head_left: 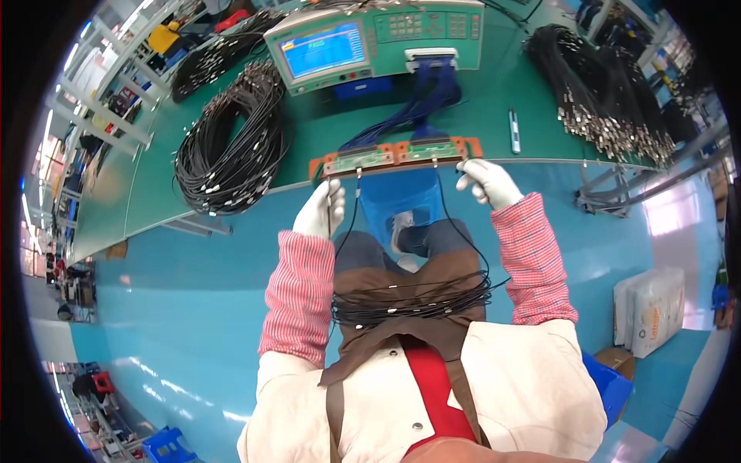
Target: The person tests cables by inserting their connectors into testing ports on a machine, then removes the cables, attaches adhesive labels to them, and sets them aside.
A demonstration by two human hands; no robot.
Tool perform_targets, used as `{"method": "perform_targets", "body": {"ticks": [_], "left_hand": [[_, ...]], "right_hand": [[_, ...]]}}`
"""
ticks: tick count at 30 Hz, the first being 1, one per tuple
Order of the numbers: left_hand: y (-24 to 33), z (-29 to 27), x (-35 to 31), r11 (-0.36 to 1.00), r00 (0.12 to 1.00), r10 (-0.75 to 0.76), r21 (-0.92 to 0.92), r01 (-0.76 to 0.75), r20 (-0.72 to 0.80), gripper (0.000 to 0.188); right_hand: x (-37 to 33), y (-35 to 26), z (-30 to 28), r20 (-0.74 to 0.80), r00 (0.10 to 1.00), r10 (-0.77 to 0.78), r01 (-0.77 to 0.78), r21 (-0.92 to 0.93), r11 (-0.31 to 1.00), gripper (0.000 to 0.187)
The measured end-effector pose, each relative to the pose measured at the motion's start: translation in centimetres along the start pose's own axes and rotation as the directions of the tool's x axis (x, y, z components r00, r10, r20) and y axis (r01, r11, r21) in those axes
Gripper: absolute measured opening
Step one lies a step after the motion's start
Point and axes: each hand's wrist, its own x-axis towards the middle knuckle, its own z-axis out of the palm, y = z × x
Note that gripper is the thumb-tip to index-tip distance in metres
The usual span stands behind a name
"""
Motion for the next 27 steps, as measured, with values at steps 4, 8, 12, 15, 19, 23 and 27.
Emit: {"method": "perform_targets", "body": {"ticks": [4,8,12,15,19,23,27], "left_hand": [[2.5,2.5,-1.3,0.997,0.996,0.069,-0.025,-0.070,-0.062,0.032],[6.7,2.2,-4.6,0.975,0.985,0.160,0.144,-0.168,0.066,0.029],[10.7,1.5,-6.4,0.914,0.938,0.305,0.225,-0.337,0.167,0.030],[13.0,0.6,-9.0,0.869,0.924,0.370,0.316,-0.382,0.098,0.030],[13.5,0.5,-12.1,0.837,0.945,0.321,0.448,-0.314,0.062,0.026],[12.1,0.0,-10.3,0.790,0.983,0.178,0.587,-0.176,0.055,0.022],[12.1,1.3,-11.2,0.822,0.996,0.069,0.568,-0.026,-0.054,0.018]], "right_hand": [[-0.9,-2.6,-0.9,-0.071,0.991,-0.112,0.101,-0.137,0.985,0.032],[-3.8,-7.1,-2.1,-0.109,0.986,-0.125,0.116,-0.080,0.990,0.035],[-8.2,-11.0,-6.6,-0.151,0.931,-0.331,0.332,-0.021,0.943,0.035],[-9.7,-13.3,-8.7,-0.112,0.912,-0.395,0.403,0.055,0.914,0.036],[-9.5,-14.0,-8.0,0.033,0.909,-0.416,0.400,0.213,0.891,0.033],[-8.6,-11.6,-8.8,0.043,0.936,-0.349,0.323,0.285,0.903,0.034],[-8.5,-10.9,-7.9,0.014,0.958,-0.288,0.276,0.237,0.931,0.031]]}}
